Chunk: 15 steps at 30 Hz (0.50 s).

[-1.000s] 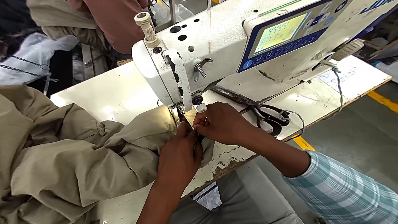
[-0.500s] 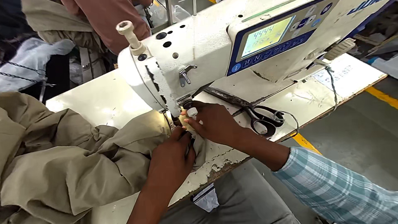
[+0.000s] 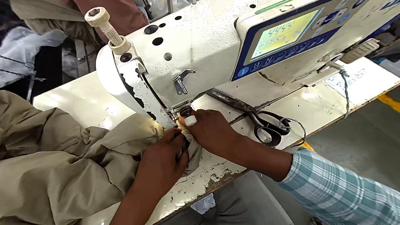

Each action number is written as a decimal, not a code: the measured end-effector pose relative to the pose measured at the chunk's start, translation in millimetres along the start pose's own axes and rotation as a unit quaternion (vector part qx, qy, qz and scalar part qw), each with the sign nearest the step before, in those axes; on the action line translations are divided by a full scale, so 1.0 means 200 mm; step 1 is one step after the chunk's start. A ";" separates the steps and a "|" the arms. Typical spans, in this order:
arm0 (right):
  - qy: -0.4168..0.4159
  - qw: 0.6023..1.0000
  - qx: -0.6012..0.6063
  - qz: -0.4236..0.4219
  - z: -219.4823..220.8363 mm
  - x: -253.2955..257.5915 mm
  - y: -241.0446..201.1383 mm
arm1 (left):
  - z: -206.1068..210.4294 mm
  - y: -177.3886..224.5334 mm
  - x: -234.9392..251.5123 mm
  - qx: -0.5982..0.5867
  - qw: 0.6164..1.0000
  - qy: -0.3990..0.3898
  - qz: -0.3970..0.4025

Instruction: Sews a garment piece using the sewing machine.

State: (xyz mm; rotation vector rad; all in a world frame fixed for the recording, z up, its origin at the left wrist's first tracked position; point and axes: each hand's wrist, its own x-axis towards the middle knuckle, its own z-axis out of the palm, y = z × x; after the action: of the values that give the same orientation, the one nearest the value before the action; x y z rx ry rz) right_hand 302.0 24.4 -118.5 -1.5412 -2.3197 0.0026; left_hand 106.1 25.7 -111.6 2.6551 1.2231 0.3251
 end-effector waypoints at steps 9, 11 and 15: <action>0.013 0.997 0.067 0.047 0.02 0.09 0.01 | -0.01 -0.13 0.11 0.006 0.999 0.018 0.051; -0.016 0.994 0.085 0.060 0.00 0.10 0.01 | -0.01 -0.14 0.13 0.000 0.998 0.035 0.056; 0.063 0.988 0.136 0.034 0.09 0.06 0.04 | -0.01 -0.11 0.09 0.013 0.998 0.053 0.031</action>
State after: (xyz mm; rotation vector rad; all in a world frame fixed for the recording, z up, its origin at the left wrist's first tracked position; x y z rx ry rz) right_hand 299.6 42.1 -132.9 -1.4382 -2.0701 0.2219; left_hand 101.7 53.5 -113.2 2.7337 1.1831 0.4696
